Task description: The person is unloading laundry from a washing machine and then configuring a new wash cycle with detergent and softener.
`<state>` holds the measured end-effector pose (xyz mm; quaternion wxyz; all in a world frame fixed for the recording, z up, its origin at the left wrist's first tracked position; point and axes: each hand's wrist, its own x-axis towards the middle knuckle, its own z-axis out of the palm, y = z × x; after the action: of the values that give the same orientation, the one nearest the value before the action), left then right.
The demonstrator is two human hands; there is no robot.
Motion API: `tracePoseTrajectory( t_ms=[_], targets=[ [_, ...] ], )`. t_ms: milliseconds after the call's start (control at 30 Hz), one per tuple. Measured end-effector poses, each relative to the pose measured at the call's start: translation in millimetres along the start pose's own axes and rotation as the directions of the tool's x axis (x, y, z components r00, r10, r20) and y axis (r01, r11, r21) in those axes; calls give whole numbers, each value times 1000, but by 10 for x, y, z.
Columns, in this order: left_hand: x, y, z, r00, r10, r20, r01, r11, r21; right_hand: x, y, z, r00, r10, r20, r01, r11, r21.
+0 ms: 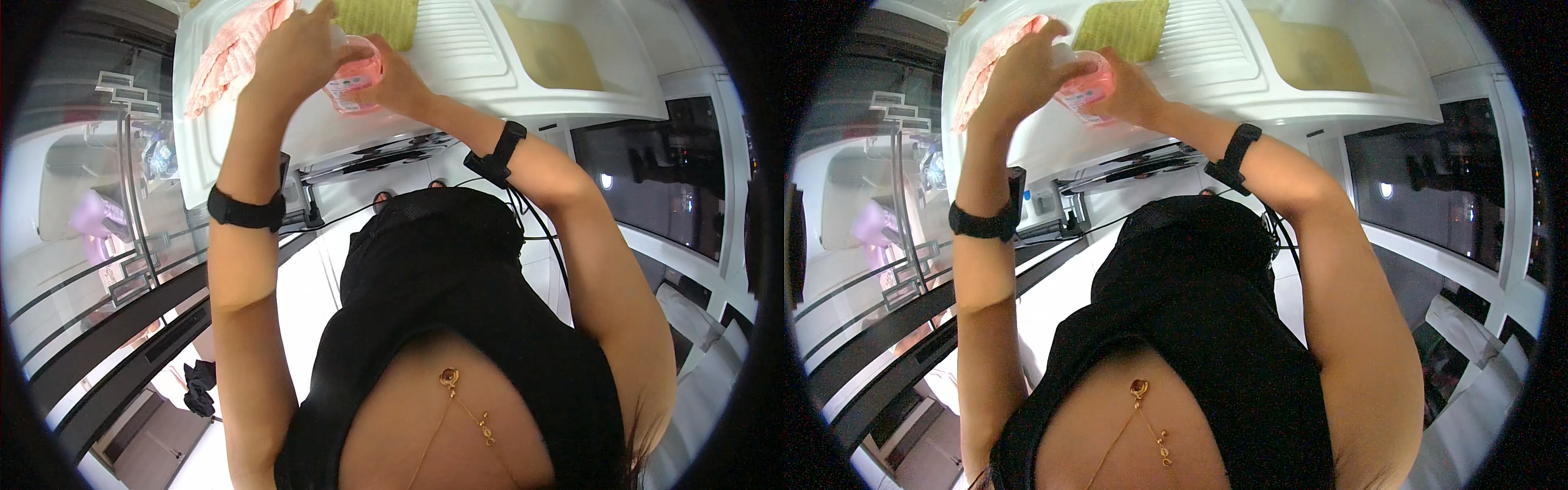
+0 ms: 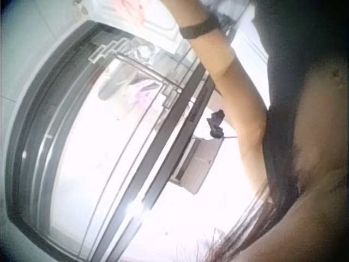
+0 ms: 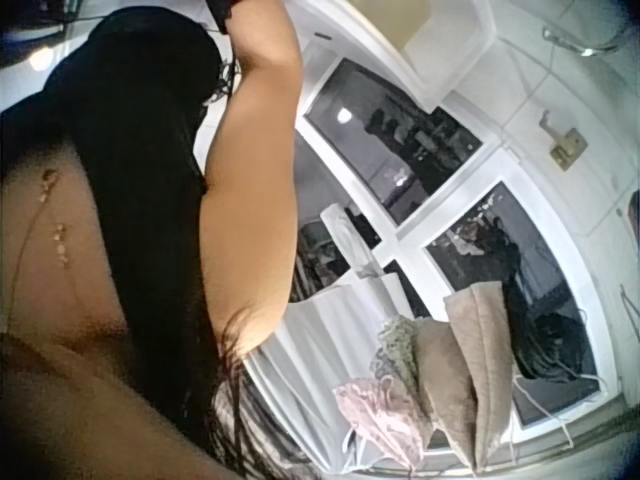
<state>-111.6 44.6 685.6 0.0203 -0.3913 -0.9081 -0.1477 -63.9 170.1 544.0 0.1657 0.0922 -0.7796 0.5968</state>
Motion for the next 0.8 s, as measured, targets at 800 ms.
tracePoseTrajectory(
  t_ms=[800],
  targets=[
    [-388, -1033, 892, 815, -522, -251, 290, 743, -603, -140, -354, 45, 988, 153, 21, -155, 971, 183]
  ],
)
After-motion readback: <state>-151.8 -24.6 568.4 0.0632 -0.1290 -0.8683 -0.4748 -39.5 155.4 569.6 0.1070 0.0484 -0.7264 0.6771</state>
